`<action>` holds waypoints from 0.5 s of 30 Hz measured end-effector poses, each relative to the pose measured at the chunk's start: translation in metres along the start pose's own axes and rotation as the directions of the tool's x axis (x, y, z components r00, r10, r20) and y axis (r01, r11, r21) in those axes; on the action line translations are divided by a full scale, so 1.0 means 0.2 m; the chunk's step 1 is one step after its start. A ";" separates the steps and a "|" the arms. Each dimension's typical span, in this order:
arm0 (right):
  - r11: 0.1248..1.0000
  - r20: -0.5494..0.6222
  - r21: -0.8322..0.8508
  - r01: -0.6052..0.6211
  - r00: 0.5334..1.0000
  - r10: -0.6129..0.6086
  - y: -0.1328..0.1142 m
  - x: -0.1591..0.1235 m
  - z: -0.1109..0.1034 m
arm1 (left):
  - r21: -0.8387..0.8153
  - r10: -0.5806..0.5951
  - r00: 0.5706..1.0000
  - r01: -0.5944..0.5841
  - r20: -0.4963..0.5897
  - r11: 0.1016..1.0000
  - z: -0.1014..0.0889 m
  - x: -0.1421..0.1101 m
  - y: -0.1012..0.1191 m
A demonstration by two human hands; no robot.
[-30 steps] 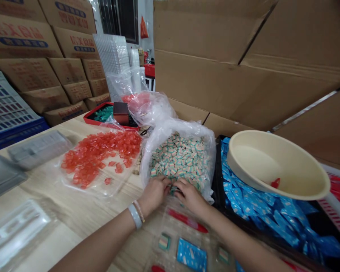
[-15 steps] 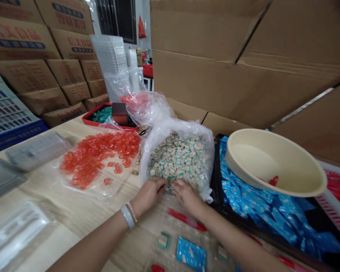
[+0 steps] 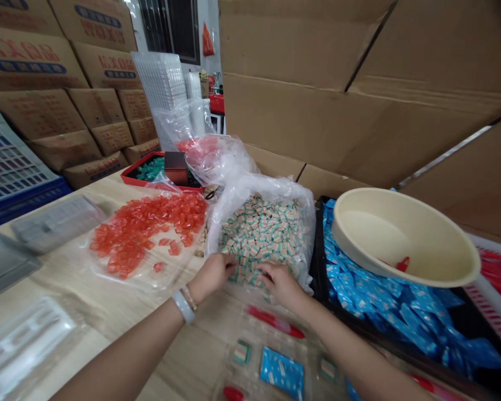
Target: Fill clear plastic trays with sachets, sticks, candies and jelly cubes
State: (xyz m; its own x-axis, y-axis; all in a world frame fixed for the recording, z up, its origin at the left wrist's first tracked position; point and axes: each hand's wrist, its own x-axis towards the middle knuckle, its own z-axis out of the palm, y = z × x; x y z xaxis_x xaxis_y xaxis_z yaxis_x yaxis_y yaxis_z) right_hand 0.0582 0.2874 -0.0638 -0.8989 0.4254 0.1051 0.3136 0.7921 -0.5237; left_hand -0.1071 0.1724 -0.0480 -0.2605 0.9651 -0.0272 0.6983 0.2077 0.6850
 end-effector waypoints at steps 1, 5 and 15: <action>1.000 0.027 -0.025 -0.007 1.000 0.007 0.00 0.00 0.00 | 0.015 -0.014 0.999 0.013 0.032 1.000 -0.01 0.01 0.00; 0.999 0.057 -0.039 -0.016 0.998 0.019 -0.01 0.02 0.01 | -0.011 -0.093 0.994 0.094 0.052 0.996 -0.08 0.03 0.03; 0.997 0.002 0.079 -0.009 1.000 0.009 -0.04 0.20 0.10 | 0.128 0.012 0.991 -0.028 0.130 0.991 0.04 -0.01 0.01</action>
State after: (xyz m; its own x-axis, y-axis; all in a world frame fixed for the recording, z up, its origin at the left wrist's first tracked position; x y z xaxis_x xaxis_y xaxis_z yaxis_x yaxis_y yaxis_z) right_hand 0.0133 0.2887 -0.0720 -0.8966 0.4317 0.0988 0.2968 0.7512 -0.5896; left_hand -0.0995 0.1725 -0.0523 -0.1634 0.9800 -0.1136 0.7851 0.1989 0.5866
